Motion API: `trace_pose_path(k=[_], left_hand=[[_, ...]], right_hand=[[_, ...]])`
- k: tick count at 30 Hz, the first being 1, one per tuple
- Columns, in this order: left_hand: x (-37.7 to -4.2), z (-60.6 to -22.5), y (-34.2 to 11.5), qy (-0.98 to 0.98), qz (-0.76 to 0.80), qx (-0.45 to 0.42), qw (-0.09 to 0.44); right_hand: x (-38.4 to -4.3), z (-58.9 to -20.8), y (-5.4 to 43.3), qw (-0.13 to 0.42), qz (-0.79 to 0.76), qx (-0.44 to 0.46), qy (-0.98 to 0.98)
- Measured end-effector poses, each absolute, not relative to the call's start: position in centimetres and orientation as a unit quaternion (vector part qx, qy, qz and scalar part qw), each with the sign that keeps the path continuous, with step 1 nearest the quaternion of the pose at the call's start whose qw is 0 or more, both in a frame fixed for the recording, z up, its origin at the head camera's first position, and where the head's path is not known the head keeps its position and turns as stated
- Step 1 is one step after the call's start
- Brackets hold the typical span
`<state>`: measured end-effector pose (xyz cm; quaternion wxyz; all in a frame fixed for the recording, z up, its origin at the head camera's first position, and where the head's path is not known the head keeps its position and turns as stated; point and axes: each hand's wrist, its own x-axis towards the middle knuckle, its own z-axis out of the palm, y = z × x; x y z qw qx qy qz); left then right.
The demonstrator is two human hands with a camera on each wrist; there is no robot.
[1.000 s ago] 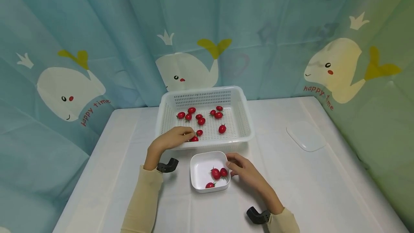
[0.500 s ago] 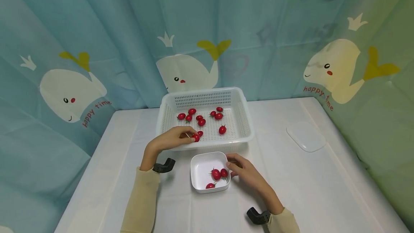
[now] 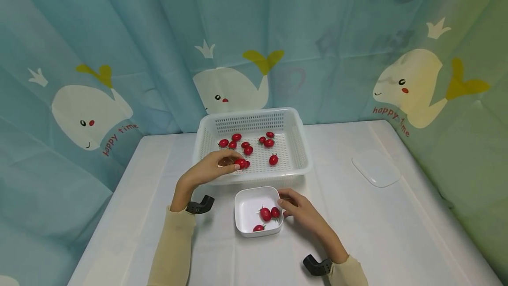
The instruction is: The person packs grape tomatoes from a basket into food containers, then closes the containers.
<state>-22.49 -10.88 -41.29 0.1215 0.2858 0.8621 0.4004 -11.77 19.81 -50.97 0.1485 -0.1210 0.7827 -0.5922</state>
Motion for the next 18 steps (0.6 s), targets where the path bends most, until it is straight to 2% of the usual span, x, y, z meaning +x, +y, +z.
trace_pose_path(k=[11, 18], left_hand=[[-21.3, -39.6, -10.3, 0.803, 0.540, 0.250, 0.008], [-20.2, -38.6, -10.1, 0.772, 0.576, 0.262, -0.055]], right_hand=[[-11.8, -51.1, 19.8, 0.148, -0.590, -0.114, 0.785], [-11.7, -51.1, 19.6, 0.148, -0.589, -0.110, 0.786]])
